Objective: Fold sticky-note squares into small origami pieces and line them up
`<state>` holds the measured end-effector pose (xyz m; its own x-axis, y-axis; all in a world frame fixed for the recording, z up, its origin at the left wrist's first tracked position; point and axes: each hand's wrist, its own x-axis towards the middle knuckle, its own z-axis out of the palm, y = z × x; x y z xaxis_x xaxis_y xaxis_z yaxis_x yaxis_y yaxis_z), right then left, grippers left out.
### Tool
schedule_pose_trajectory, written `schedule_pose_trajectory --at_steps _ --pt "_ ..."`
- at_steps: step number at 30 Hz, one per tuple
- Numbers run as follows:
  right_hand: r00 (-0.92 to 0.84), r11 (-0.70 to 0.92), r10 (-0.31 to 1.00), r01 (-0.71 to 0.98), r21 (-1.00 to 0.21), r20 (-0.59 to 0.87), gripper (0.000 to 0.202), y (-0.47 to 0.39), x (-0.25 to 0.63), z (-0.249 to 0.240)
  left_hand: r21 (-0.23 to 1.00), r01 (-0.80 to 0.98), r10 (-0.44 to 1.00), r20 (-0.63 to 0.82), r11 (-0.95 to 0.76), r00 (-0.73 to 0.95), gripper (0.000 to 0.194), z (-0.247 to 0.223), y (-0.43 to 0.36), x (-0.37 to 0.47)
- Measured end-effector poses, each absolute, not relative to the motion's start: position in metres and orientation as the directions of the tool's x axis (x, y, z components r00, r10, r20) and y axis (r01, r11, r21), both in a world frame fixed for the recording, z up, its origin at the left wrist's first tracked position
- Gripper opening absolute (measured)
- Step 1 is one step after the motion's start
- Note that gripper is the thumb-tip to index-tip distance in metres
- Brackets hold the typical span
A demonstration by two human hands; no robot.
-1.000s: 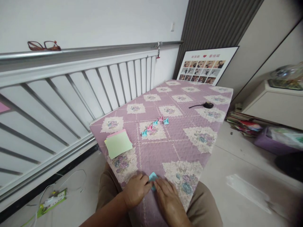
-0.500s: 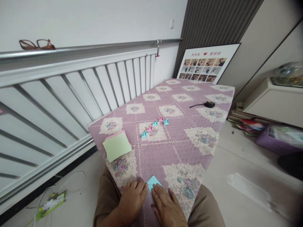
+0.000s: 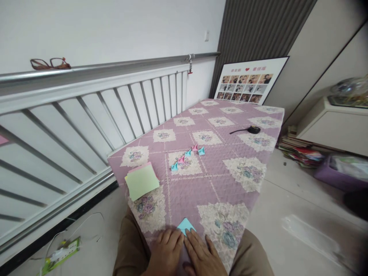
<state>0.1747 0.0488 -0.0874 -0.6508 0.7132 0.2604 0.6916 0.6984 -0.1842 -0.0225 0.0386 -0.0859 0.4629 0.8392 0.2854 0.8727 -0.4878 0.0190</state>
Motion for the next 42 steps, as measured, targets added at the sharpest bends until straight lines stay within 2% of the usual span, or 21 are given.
schedule_pose_trajectory --at_steps 3,6,8,11,14,18,20,23,26,29,36,42 --pt "-0.665 0.699 0.715 0.682 -0.214 0.217 0.070 0.048 0.180 -0.088 -0.005 0.869 0.804 0.377 -0.495 0.460 0.032 -0.089 0.036 -0.026" --pt "-0.649 0.674 0.738 0.693 -0.257 0.186 0.064 0.049 0.179 -0.082 0.003 0.871 0.807 0.377 -0.491 0.454 0.032 -0.085 0.037 -0.026" --pt "-0.606 0.635 0.771 0.707 -0.312 0.194 0.052 0.053 0.176 -0.073 0.012 0.873 0.820 0.349 -0.488 0.453 0.032 -0.082 0.037 -0.025" --pt "-0.460 0.507 0.861 0.737 -0.447 0.218 0.029 0.064 0.168 -0.059 0.038 0.886 0.858 0.271 -0.462 0.436 0.030 -0.077 0.037 -0.021" --pt "-0.301 0.357 0.934 0.746 -0.563 0.194 0.023 0.079 0.160 -0.046 0.126 0.915 0.918 0.160 -0.384 0.363 0.028 -0.067 0.038 -0.014" --pt "-0.248 0.213 0.969 0.823 -0.526 0.005 0.024 0.093 0.154 -0.031 0.320 0.924 0.973 -0.029 -0.209 0.230 0.017 -0.045 0.053 -0.002" --pt "-0.242 0.185 0.969 0.841 -0.509 -0.047 0.019 0.097 0.152 -0.026 0.372 0.921 0.979 -0.109 -0.120 0.172 0.016 -0.034 0.063 0.001" --pt "-0.243 0.171 0.967 0.843 -0.510 -0.078 0.014 0.101 0.152 -0.022 0.420 0.908 0.982 -0.171 -0.007 0.086 0.020 -0.023 0.075 0.001" --pt "-0.249 0.162 0.964 0.833 -0.528 -0.097 0.011 0.103 0.152 -0.021 0.458 0.889 0.967 -0.237 0.024 0.096 0.029 -0.018 0.081 -0.001" --pt "-0.245 0.156 0.965 0.821 -0.550 -0.092 0.011 0.102 0.152 -0.021 0.472 0.882 0.956 -0.270 0.023 0.119 0.028 -0.016 0.085 -0.003" --pt "-0.260 0.179 0.964 0.786 -0.592 -0.053 0.012 0.096 0.153 -0.023 0.517 0.856 0.961 -0.229 -0.016 0.156 0.012 -0.015 0.087 -0.006" --pt "-0.407 0.316 0.913 0.703 -0.637 0.005 0.014 0.100 0.159 -0.019 0.548 0.834 0.963 -0.183 -0.065 0.196 0.010 -0.016 0.082 -0.010"
